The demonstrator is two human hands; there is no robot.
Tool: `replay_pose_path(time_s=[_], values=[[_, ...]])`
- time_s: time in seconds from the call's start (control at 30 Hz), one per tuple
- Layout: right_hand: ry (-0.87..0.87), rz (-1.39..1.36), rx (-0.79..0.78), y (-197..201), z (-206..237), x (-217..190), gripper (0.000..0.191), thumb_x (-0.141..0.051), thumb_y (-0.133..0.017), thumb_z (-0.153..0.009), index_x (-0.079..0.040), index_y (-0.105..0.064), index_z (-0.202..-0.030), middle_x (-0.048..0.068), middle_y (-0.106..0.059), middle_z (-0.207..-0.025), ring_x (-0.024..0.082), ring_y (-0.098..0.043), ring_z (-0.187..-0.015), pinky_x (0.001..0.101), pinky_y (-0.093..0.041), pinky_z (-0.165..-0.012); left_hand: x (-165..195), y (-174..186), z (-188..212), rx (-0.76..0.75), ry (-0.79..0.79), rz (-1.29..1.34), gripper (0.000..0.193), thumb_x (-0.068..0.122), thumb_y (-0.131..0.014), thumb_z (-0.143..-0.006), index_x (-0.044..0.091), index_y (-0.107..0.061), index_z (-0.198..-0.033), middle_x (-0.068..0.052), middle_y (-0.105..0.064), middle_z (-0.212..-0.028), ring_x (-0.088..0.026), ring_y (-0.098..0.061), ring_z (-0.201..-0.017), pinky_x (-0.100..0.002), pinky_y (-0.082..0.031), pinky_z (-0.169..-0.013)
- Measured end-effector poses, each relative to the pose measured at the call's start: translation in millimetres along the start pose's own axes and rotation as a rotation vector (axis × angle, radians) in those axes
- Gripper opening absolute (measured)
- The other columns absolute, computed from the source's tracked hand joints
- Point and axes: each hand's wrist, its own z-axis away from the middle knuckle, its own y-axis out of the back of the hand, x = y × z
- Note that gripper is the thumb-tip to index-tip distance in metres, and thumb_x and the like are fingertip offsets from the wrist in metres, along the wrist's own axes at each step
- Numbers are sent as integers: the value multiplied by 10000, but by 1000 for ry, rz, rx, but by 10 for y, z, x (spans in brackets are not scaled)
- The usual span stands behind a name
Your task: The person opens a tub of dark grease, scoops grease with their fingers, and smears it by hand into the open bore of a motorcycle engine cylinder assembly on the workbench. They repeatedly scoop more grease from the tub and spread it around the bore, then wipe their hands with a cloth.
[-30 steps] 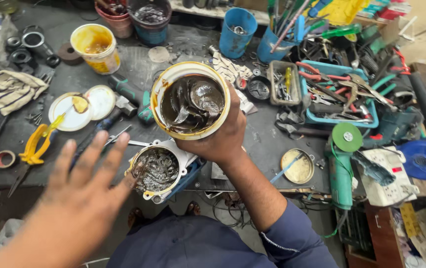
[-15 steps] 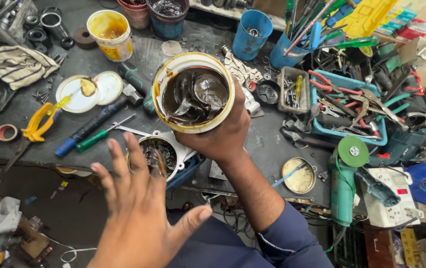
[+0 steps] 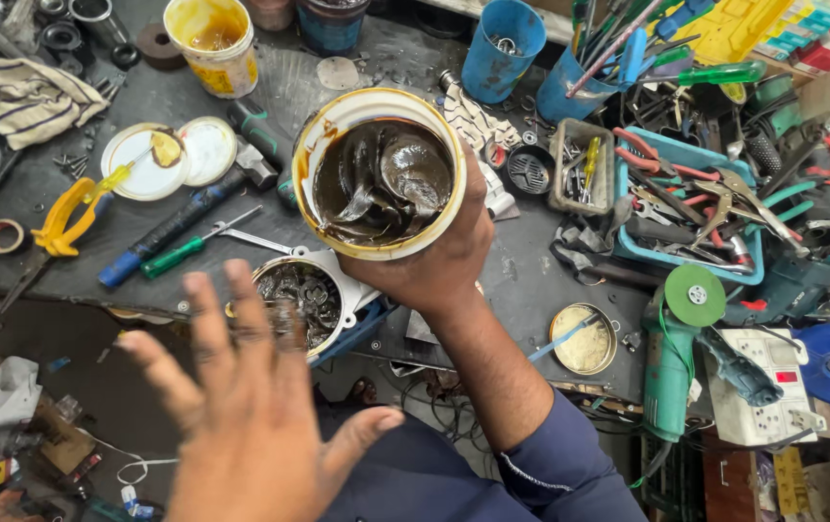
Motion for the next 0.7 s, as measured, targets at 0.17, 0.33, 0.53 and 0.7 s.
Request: replay_pose_path(time_s=[0.17,0.33,0.53,0.7], values=[[8,0,20,-14,-6,-31,1151,-370,-994,-730,-33,-244,-1536,138,-658,-1318,251,-743,-1172,335,-624,-1004,80,-69,-31,38,-109,131,1039,817,-382,-912,-171,-442,-1227,-365,-91,-1643,-526,55,-1562,-835,85,-1092],[10,5,22,-3,0,-20,1159,-378,-997,-723,-33,-244,-1533,142,-654,-1354,253,-740,-1174,336,-624,-998,-13,1,-183,-77,-135,171,1008,774,-456,-847,-142,-525,-1261,-373,-113,-1604,-548,43,-1494,-819,116,-1031],[-10,6,10,19,13,15,1198,-393,-999,-722,-25,-215,-1550,141,-650,-1378,251,-735,-1183,334,-622,-1006,-207,108,-186,-102,-140,237,882,721,-454,-891,-13,-577,-1364,-334,-151,-1638,-539,12,-1522,-805,145,-1046],[7,-22,16,4,14,16,1183,-369,-997,-724,-44,-221,-1555,147,-641,-1349,256,-729,-1205,337,-615,-1038,-197,1,-117,-32,-254,167,912,791,-413,-889,-21,-556,-1279,-316,-167,-1647,-529,-2,-1544,-820,127,-1059]])
